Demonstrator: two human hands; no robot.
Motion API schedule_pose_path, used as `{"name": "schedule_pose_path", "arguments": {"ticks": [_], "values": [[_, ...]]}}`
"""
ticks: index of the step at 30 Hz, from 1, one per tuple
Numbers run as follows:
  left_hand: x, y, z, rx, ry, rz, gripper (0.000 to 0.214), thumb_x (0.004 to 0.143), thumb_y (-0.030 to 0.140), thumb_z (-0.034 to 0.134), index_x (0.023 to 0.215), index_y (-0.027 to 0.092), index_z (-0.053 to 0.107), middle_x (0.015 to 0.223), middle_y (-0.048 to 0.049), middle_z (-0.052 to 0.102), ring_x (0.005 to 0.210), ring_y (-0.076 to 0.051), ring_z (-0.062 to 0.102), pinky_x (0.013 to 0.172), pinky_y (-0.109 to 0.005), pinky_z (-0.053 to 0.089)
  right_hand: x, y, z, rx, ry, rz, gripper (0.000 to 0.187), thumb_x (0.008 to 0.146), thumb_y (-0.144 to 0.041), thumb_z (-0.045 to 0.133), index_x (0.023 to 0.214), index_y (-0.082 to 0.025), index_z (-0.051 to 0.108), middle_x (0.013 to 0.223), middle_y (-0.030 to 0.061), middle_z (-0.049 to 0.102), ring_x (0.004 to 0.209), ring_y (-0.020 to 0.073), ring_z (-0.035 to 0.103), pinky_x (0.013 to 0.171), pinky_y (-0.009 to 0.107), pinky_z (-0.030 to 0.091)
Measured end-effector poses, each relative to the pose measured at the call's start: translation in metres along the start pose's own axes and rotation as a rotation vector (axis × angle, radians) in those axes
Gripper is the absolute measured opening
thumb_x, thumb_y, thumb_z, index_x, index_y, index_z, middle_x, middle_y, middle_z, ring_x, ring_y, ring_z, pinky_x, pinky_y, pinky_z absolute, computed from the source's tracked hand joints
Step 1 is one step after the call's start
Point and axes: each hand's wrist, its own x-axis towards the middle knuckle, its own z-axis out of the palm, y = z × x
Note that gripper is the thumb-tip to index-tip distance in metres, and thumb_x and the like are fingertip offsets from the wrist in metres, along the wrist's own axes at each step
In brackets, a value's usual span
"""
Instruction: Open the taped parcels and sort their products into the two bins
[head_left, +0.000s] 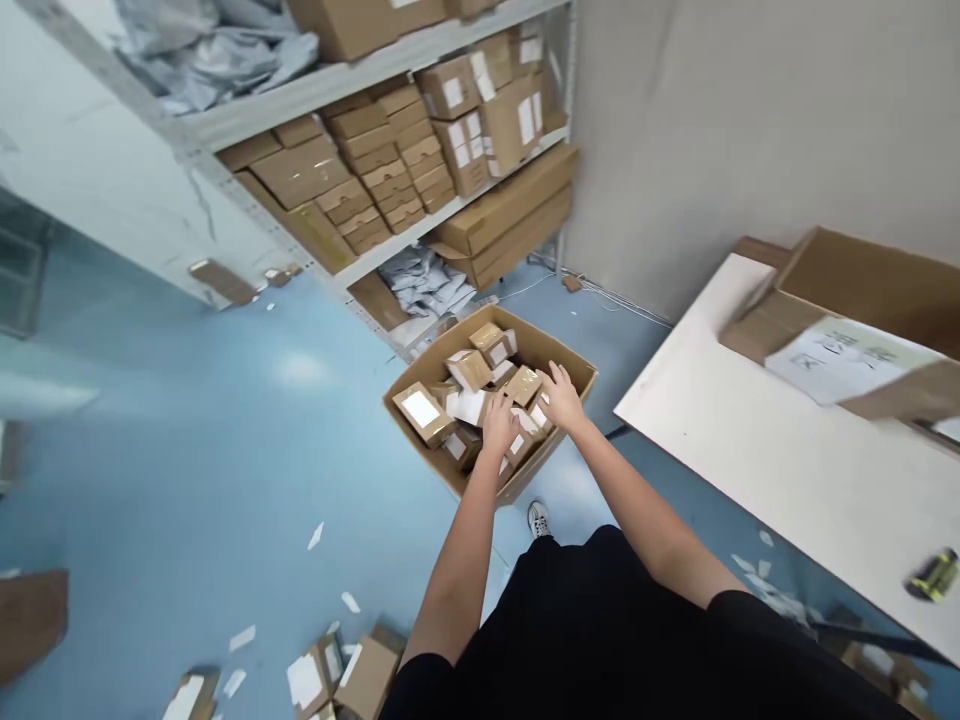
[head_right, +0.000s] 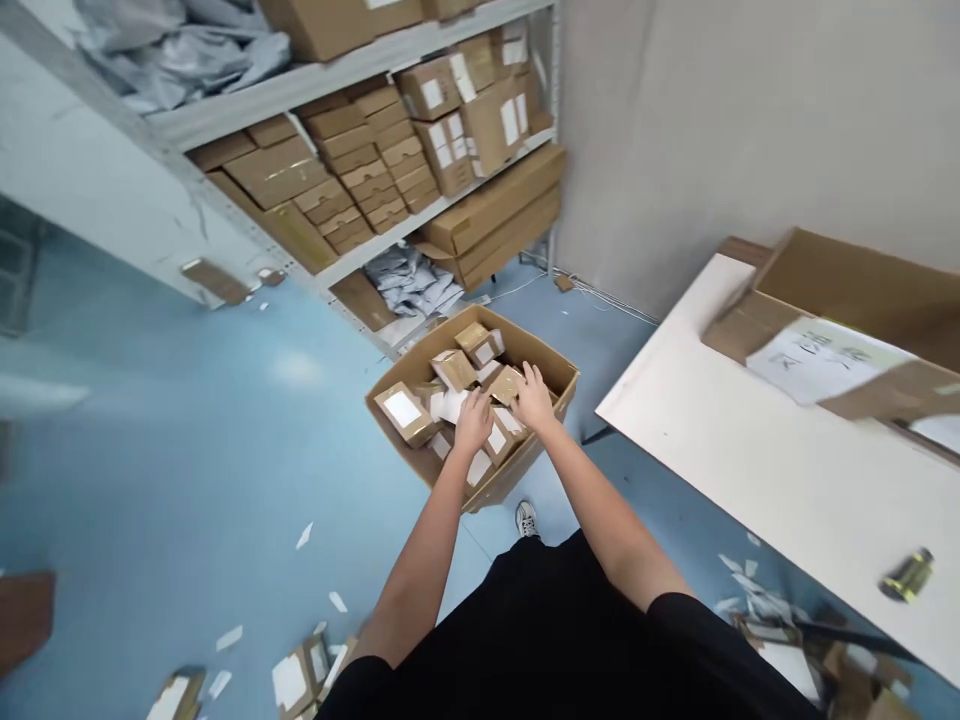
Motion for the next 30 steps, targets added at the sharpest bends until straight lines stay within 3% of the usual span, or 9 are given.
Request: {"name": "schedule_pose_path", "arguments": {"ticks": [3,7,15,19,22,25,27,30], "values": [[0.011,-0.052,-0.011,0.016,0.01,-0.123,0.069,0.09,0.014,0.064,0.157,0.024,0.049,0.167,-0.0144,0.043,0.155,-0.032,0.039,0.128,-0.052,0.036,0.054,-0.019,0.038,0.004,-0.085,-0.074,0.072,0.089,-0.018,0.066,0.159,-0.019,0.049,0.174,0.0148,0.03,0.16,0.0383,0.025,0.129,0.059,0.031],[0.048,-0.107,-0.006,0.01,-0.014,-0.32,0.073,0.087,0.017,0.071,0.157,0.022,0.049,0.171,-0.0178,0.038,0.154,-0.037,0.04,0.125,-0.053,0.038,0.129,-0.026,0.089,-0.011,-0.21,-0.135,0.073,0.089,-0.018,0.067,0.16,-0.017,0.048,0.175,0.0154,0.028,0.159,0.0391,0.028,0.128,0.057,0.034],[0.173,-0.205,0.043,-0.023,-0.052,-0.525,0.092,0.078,0.011,0.08,0.161,0.022,0.042,0.175,-0.0202,0.028,0.156,-0.041,0.039,0.122,-0.051,0.041,0.257,-0.002,0.21,-0.023,-0.415,-0.255,0.08,0.084,-0.012,0.071,0.16,-0.021,0.047,0.175,0.0149,0.028,0.155,0.0398,0.036,0.122,0.055,0.042],[0.204,-0.244,0.071,-0.103,-0.048,-0.635,0.087,0.078,0.012,0.083,0.156,0.027,0.049,0.177,-0.0193,0.024,0.15,-0.04,0.048,0.117,-0.049,0.046,0.289,0.016,0.259,-0.019,-0.532,-0.305,0.084,0.083,-0.014,0.077,0.161,-0.024,0.047,0.178,0.0138,0.02,0.15,0.0403,0.045,0.118,0.049,0.047],[0.2,-0.253,0.085,-0.207,0.051,-0.631,0.077,0.087,0.011,0.073,0.157,0.03,0.047,0.171,-0.0157,0.038,0.143,-0.032,0.057,0.113,-0.043,0.049,0.294,0.019,0.282,0.004,-0.643,-0.286,0.087,0.082,-0.01,0.078,0.162,-0.026,0.046,0.178,0.0151,0.016,0.135,0.0343,0.063,0.115,0.042,0.049],[0.187,-0.245,0.083,-0.24,0.104,-0.644,0.079,0.087,0.003,0.064,0.157,0.033,0.046,0.162,-0.0098,0.05,0.14,-0.027,0.059,0.115,-0.04,0.048,0.283,0.013,0.288,-0.012,-0.705,-0.236,0.084,0.086,-0.005,0.072,0.162,-0.026,0.045,0.176,0.0173,0.021,0.129,0.0308,0.067,0.115,0.04,0.049],[0.177,-0.234,0.074,-0.237,0.082,-0.663,0.083,0.084,-0.001,0.064,0.157,0.035,0.048,0.16,-0.0067,0.053,0.138,-0.026,0.06,0.116,-0.038,0.048,0.271,0.006,0.28,-0.031,-0.727,-0.225,0.082,0.088,-0.005,0.068,0.163,-0.025,0.043,0.175,0.0187,0.024,0.131,0.0313,0.066,0.116,0.042,0.048],[0.162,-0.207,0.051,-0.216,0.057,-0.653,0.084,0.085,0.001,0.066,0.158,0.039,0.048,0.161,-0.0043,0.054,0.135,-0.027,0.063,0.115,-0.037,0.049,0.253,-0.005,0.251,-0.031,-0.714,-0.247,0.084,0.089,-0.005,0.067,0.165,-0.027,0.039,0.175,0.0182,0.024,0.134,0.0314,0.064,0.116,0.041,0.048]]}}
